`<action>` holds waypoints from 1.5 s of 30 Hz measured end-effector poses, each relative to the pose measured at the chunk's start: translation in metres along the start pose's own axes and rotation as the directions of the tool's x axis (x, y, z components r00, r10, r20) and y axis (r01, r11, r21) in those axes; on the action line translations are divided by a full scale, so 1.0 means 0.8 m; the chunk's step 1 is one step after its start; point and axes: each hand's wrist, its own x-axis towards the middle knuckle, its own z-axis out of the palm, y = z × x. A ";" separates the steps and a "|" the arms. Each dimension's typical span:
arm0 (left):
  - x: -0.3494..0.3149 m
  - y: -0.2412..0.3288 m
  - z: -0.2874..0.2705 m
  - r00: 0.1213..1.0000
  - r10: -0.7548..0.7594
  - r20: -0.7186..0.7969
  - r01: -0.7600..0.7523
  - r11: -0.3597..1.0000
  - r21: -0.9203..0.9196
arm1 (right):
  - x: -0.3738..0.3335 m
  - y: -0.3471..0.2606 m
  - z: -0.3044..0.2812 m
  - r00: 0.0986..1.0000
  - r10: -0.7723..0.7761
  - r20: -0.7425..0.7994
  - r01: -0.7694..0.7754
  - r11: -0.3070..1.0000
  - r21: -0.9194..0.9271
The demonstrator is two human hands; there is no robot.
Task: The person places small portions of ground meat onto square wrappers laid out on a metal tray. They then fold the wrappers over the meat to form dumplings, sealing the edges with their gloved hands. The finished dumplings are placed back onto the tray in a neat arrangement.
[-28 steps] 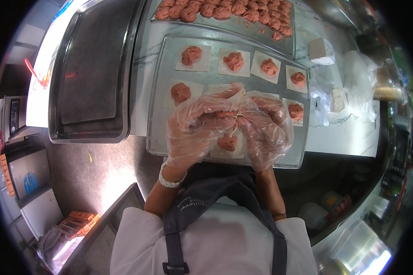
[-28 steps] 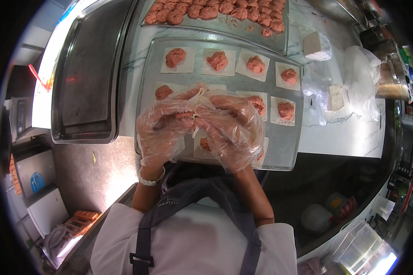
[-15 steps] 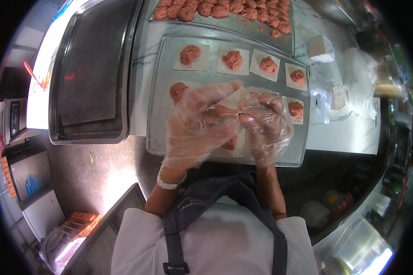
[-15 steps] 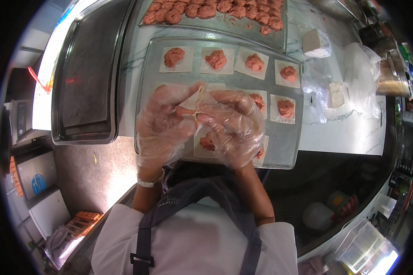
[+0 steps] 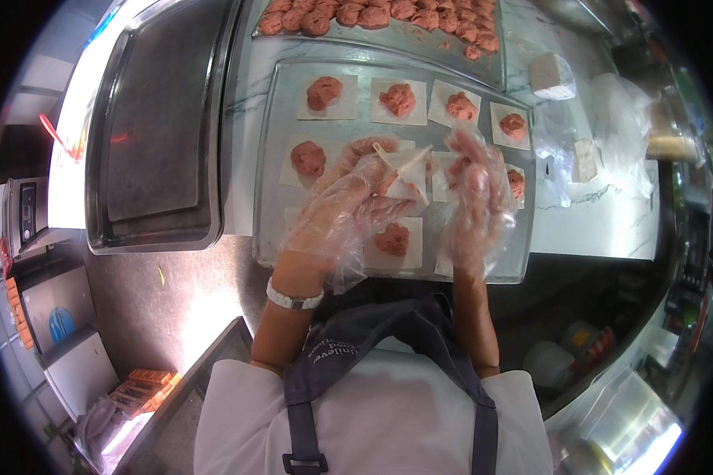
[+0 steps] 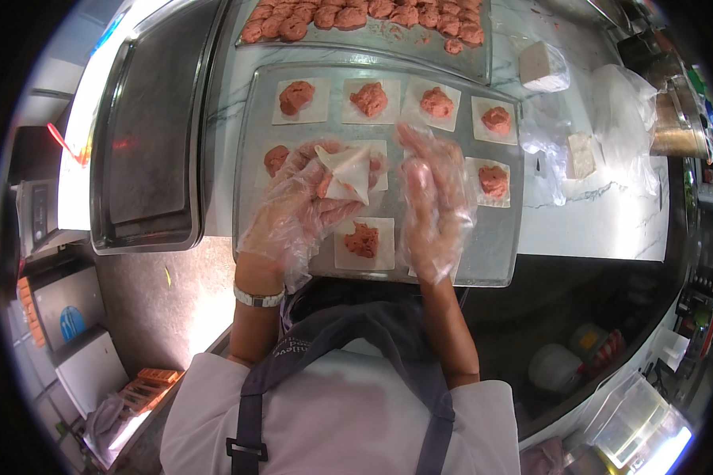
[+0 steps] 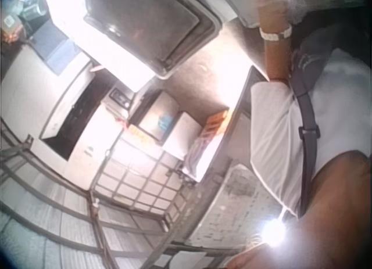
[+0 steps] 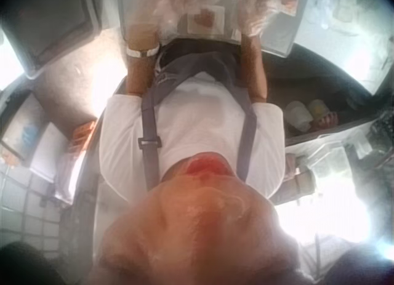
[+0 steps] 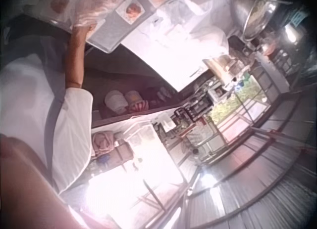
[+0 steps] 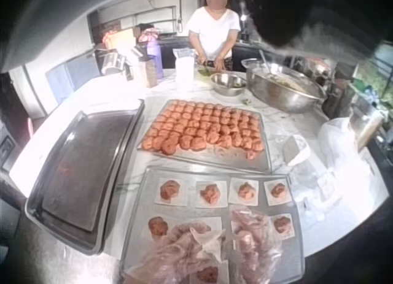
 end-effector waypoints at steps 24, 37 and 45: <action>0.009 -0.013 -0.010 0.850 0.480 0.215 -0.524 0.742 0.417 | -0.029 -0.010 0.010 0.980 -0.190 -0.055 0.184 0.978 -0.097; 0.008 -0.008 -0.014 0.804 0.501 0.319 -0.594 0.691 0.412 | -0.023 -0.008 0.002 0.976 -0.210 0.059 0.216 0.971 -0.102; -0.003 -0.009 -0.004 0.849 0.507 0.146 -0.503 0.694 0.515 | -0.022 -0.007 0.003 0.967 -0.242 0.084 0.249 0.965 -0.086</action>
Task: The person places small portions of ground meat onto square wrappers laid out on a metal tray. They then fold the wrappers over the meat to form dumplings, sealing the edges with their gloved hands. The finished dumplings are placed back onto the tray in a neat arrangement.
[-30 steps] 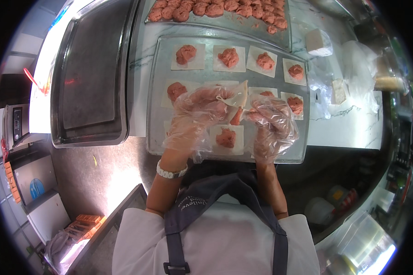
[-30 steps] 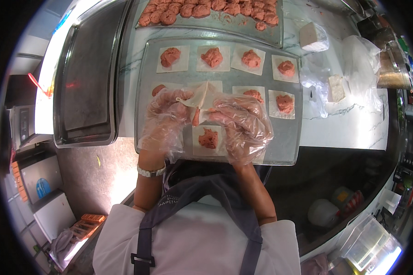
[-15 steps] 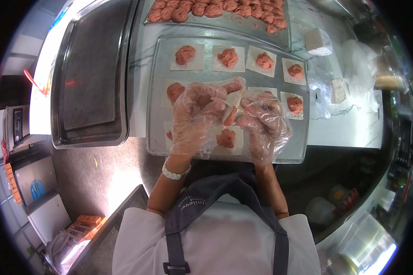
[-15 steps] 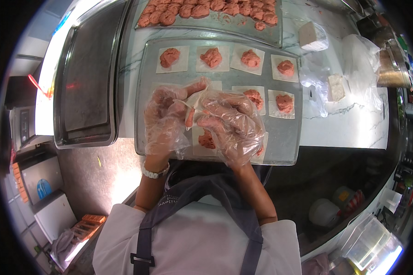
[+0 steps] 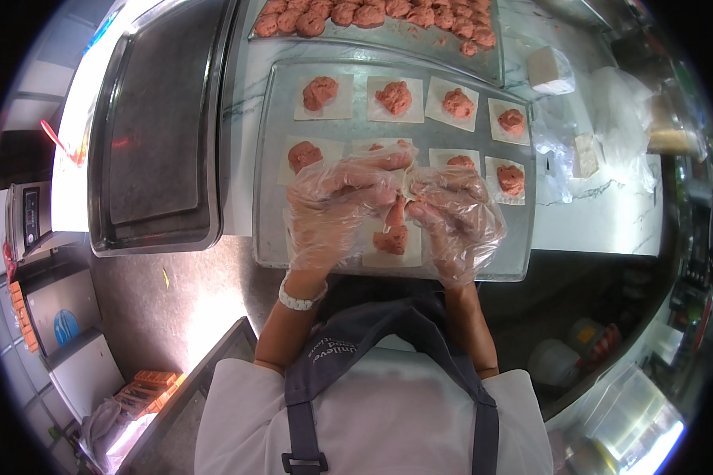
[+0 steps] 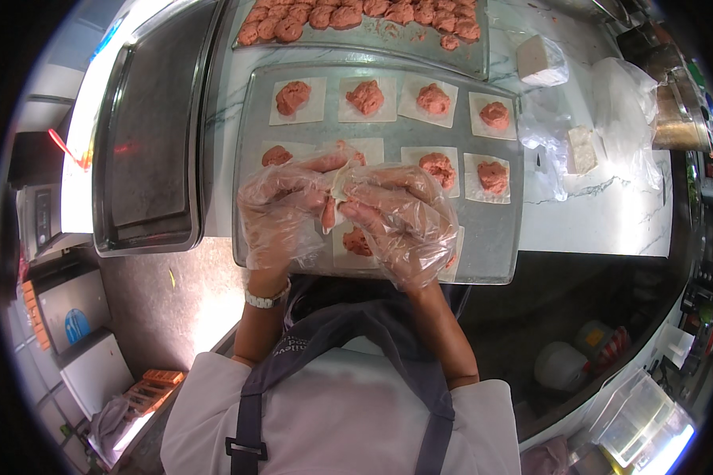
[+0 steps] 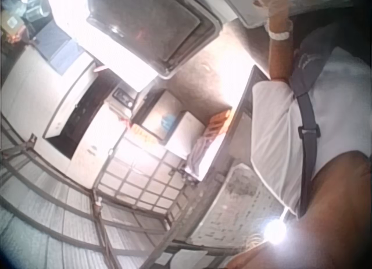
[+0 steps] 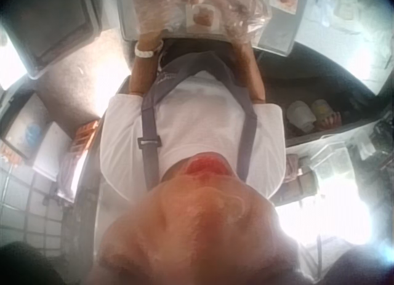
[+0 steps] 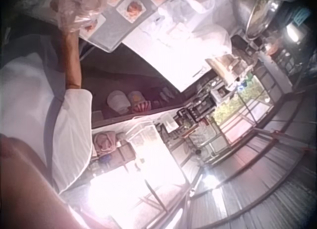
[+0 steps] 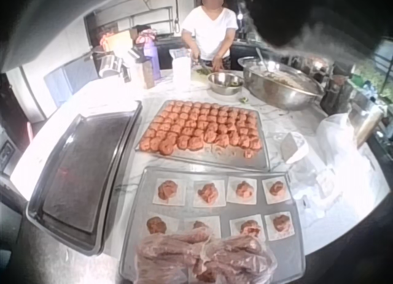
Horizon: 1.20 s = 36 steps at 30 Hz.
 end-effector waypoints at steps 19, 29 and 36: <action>-0.008 0.021 0.023 0.983 -0.161 -0.092 0.158 0.987 -0.038 | 0.012 -0.010 -0.004 0.993 0.072 0.090 -0.071 0.997 -0.014; -0.012 0.020 0.027 0.975 -0.184 -0.126 0.178 0.982 -0.061 | 0.014 -0.005 -0.010 0.987 0.089 0.136 -0.081 0.995 -0.066; -0.013 0.016 0.031 0.980 -0.127 -0.151 0.133 0.991 0.029 | 0.014 -0.013 -0.005 0.988 0.093 0.121 -0.097 0.995 0.030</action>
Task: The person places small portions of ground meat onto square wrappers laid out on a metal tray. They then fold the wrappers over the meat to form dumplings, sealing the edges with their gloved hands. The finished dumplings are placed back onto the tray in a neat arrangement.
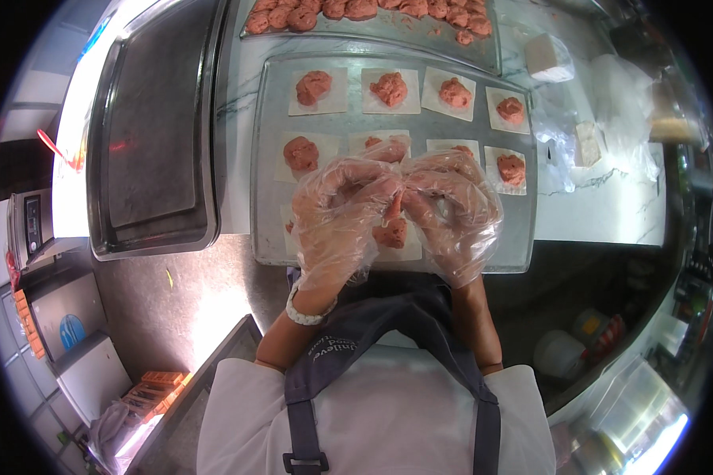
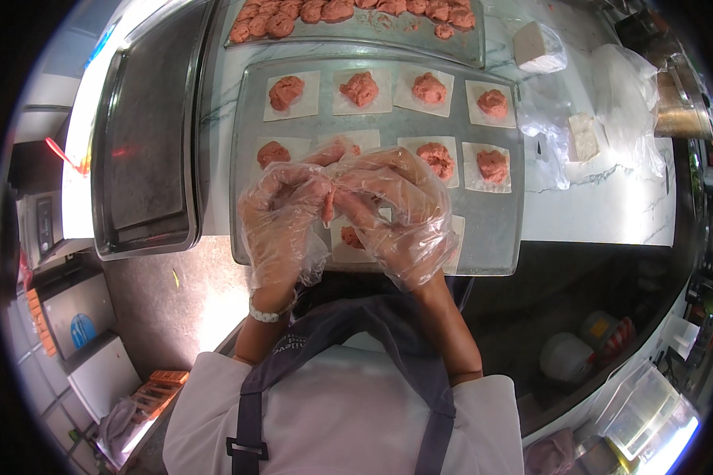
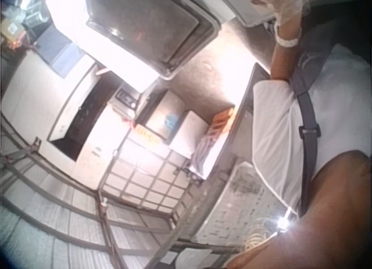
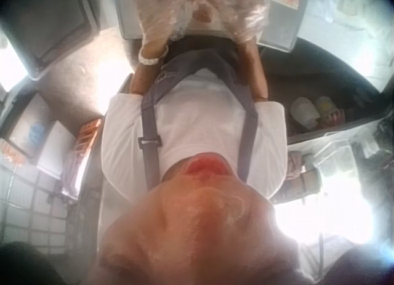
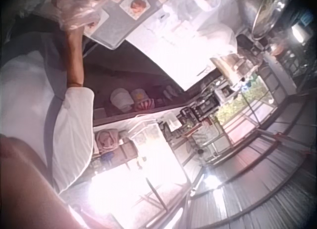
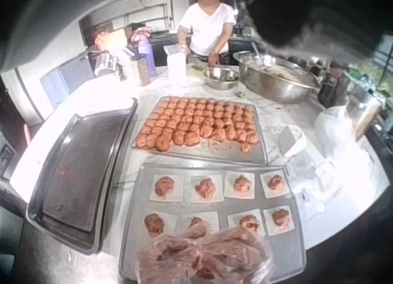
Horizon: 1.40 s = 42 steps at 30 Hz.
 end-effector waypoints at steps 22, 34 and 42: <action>0.014 -0.001 -0.008 0.822 -0.385 0.420 0.553 0.367 -0.748 | -0.008 0.016 -0.023 0.969 0.243 -0.048 -0.241 0.969 0.044; 0.005 -0.018 -0.002 0.931 -0.230 0.285 0.366 0.615 -0.699 | -0.015 -0.004 0.012 0.970 0.231 -0.077 -0.235 0.971 -0.048; 0.003 -0.021 0.008 0.961 -0.210 0.178 0.274 0.692 -0.668 | -0.018 0.005 0.012 0.971 0.234 -0.049 -0.236 0.971 -0.032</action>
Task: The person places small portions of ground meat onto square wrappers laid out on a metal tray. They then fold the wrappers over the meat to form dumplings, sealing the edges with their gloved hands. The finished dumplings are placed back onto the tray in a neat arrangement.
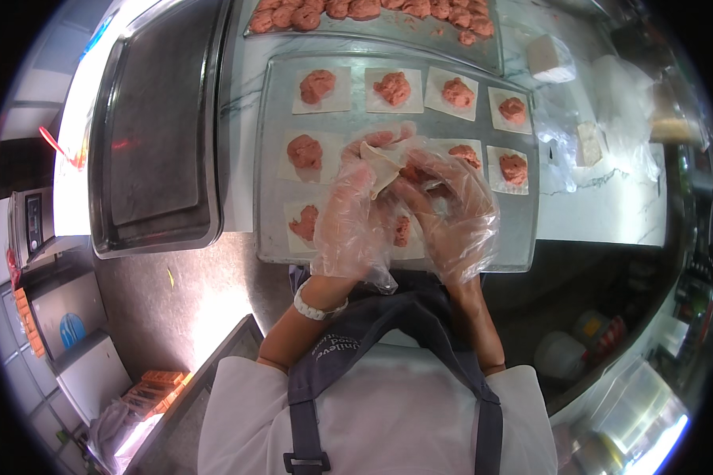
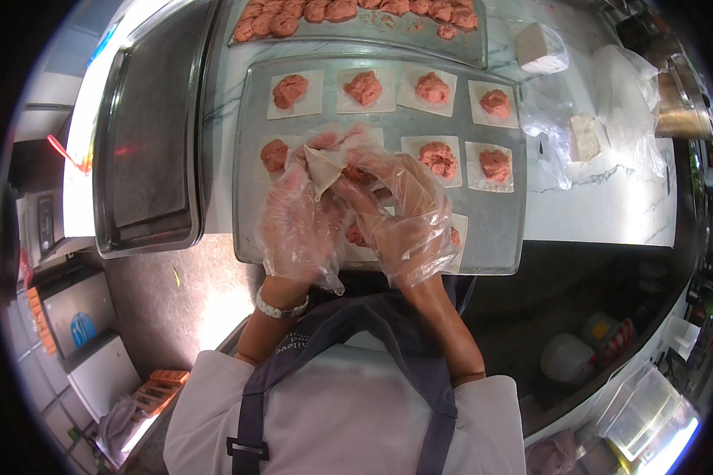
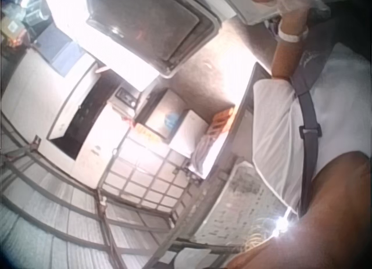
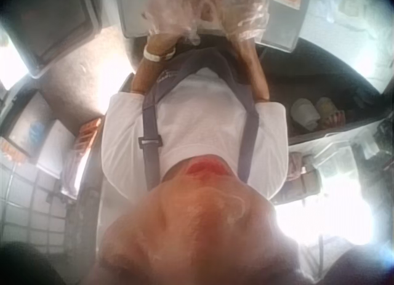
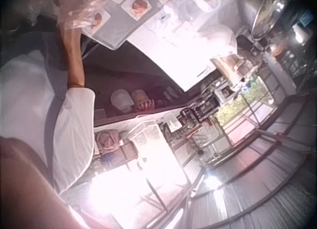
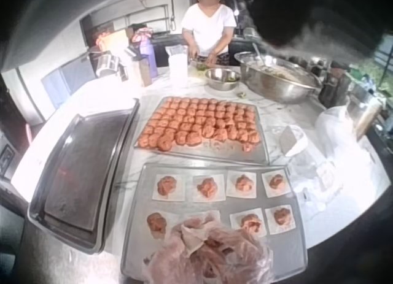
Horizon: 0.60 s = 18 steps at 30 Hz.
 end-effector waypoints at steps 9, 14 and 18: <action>0.001 -0.001 -0.006 1.000 -0.002 0.021 -0.002 0.984 0.179 | 0.012 -0.015 -0.007 0.989 0.122 0.081 -0.126 0.990 0.055; 0.002 -0.003 -0.008 0.999 -0.024 0.022 0.019 0.981 0.195 | 0.012 -0.003 -0.008 0.976 0.197 0.091 -0.212 0.955 0.207; 0.002 -0.002 -0.010 1.000 -0.028 0.002 0.028 0.985 0.169 | 0.012 -0.003 -0.010 0.936 0.329 0.122 -0.344 0.795 0.499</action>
